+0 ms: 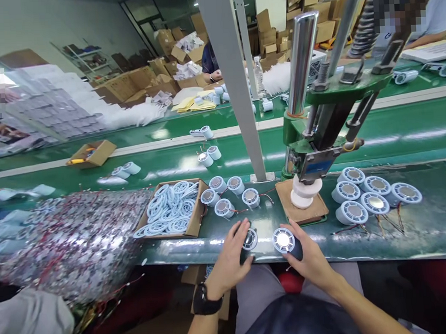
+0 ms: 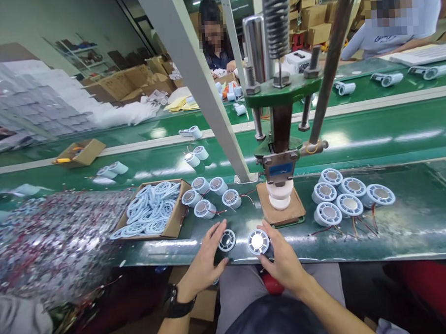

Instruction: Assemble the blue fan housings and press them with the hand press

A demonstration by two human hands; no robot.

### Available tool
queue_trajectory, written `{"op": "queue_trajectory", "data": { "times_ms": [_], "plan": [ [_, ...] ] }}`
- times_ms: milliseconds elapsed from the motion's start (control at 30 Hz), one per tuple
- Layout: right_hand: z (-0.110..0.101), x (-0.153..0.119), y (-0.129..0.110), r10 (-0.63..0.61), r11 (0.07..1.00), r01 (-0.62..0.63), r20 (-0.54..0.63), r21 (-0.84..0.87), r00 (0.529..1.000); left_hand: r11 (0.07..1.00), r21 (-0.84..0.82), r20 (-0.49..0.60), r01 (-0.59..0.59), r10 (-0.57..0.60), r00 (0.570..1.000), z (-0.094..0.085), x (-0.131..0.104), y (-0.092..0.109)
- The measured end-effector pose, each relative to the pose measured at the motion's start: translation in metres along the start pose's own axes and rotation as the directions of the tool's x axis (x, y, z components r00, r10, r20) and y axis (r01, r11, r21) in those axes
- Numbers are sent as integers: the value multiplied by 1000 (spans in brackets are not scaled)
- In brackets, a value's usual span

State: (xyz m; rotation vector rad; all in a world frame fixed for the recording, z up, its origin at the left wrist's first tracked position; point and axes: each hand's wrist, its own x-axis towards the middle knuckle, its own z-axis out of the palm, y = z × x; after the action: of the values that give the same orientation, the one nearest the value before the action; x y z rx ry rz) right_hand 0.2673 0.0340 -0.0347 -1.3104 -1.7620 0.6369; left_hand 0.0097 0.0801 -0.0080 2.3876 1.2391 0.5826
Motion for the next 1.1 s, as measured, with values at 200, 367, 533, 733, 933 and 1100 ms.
{"op": "queue_trajectory", "data": {
  "times_ms": [200,367,533,733,933,1100],
  "plan": [
    [-6,-5,1,-19,997,18,-7,-78,1000,944,97,-425,316,-247,871,35,-3,18],
    [-1,-2,-5,-38,996,35,-35,-84,999,973,-28,-374,229,-223,900,30,4,30],
    [5,1,-7,-38,996,36,-35,-76,999,965,91,-221,246,-222,950,27,21,29],
    [5,-1,-3,-27,998,26,-31,-59,999,924,139,-23,355,-356,934,13,31,33],
    [2,-1,-3,-59,997,57,-26,-59,998,809,288,82,512,-554,828,-13,29,41],
    [0,-2,-2,-79,996,78,-19,-48,997,821,286,-134,494,-476,869,2,18,38]
  ]
}}
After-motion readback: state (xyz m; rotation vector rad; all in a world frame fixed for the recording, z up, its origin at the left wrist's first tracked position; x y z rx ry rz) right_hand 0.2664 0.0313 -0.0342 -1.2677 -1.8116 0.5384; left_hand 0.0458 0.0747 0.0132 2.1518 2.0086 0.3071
